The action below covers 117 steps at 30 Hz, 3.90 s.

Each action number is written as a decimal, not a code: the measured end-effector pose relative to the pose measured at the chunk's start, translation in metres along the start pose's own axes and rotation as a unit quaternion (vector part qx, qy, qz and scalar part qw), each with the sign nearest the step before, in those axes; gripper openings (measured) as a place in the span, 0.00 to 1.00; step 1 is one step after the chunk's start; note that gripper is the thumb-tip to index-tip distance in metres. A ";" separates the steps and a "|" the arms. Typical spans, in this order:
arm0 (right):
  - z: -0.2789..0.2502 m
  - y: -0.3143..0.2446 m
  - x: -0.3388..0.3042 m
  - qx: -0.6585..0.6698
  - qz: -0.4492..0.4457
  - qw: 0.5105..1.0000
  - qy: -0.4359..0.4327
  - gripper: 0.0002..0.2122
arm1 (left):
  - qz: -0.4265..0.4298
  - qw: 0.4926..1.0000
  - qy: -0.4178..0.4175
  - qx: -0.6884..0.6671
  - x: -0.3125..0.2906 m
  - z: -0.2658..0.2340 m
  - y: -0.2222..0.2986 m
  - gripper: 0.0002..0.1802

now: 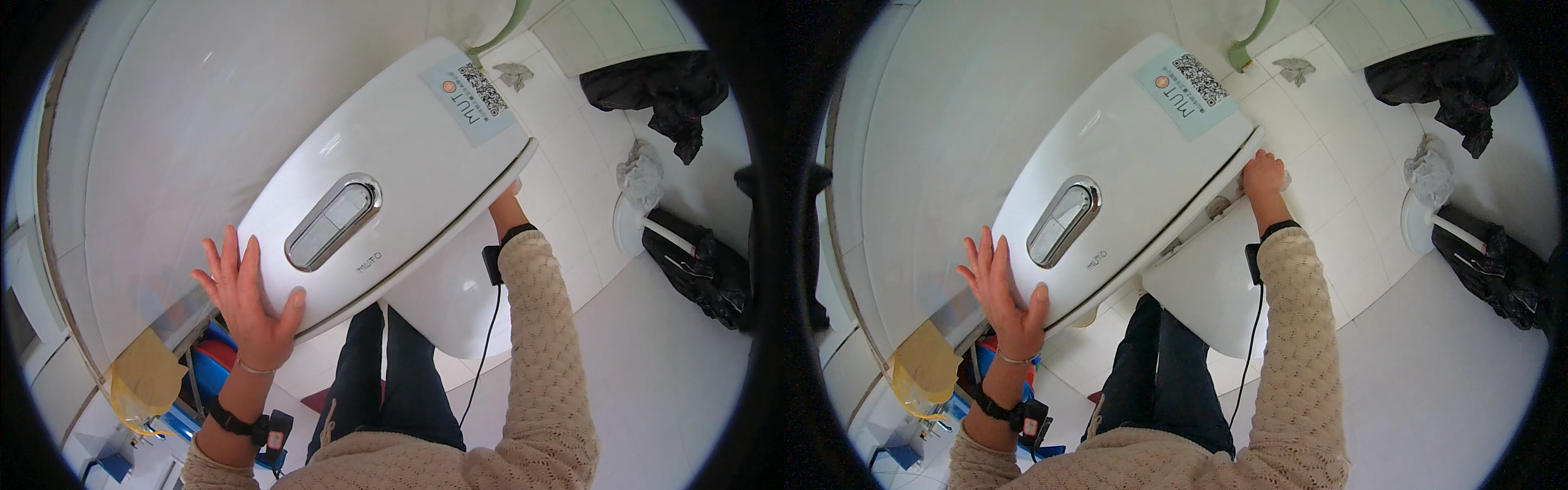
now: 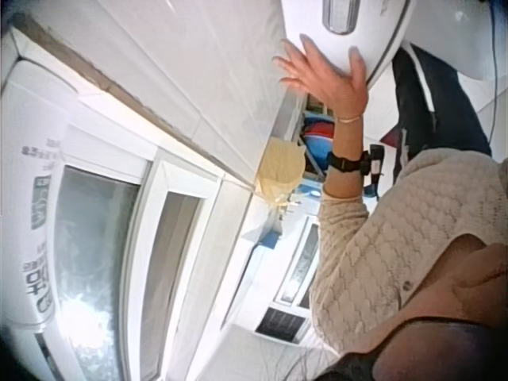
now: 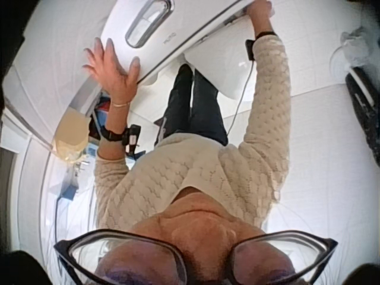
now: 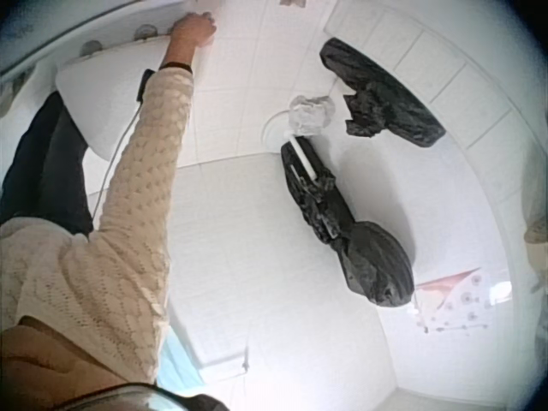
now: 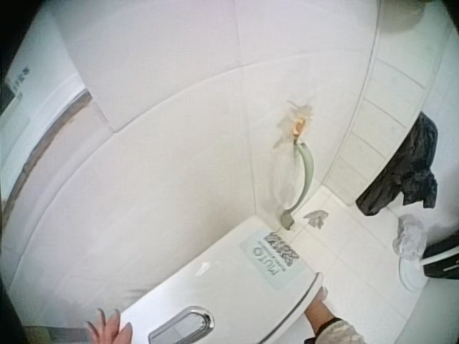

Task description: The person cleans a bathroom by wiping the toilet tank, seat, and surrounding floor with a cloth. They then rinse the cloth under running water at a blue sink and wipe the sink basin and faucet.

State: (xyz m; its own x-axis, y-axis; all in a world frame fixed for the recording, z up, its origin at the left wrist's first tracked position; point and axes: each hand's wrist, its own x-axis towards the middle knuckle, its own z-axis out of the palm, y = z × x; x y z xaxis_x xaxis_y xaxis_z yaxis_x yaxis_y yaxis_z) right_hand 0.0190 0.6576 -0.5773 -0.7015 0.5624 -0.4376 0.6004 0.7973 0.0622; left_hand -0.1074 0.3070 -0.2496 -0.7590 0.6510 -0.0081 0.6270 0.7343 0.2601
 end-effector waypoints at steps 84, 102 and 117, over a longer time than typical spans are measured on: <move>0.221 0.120 -0.513 0.227 0.383 0.877 -0.180 0.14 | 0.093 0.992 0.067 0.054 -0.003 0.011 -0.011 0.30; -0.083 0.109 -0.520 0.832 0.292 0.448 0.147 0.27 | -0.022 0.999 0.002 -0.026 -0.010 -0.006 -0.004 0.49; -0.263 -0.048 -0.550 0.911 -0.065 0.397 -0.093 0.33 | 0.034 0.701 -0.474 -0.532 -0.154 -0.084 0.108 0.20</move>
State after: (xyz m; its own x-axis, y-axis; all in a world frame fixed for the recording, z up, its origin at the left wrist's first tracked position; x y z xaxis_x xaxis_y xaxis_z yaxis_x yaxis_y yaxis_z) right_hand 0.2752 0.3681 -0.1035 -0.8329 0.3813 -0.4011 -0.0352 -0.7598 -0.6492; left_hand 0.0624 0.2695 -0.1388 0.0399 0.8831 -0.4675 -0.2117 0.4647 0.8598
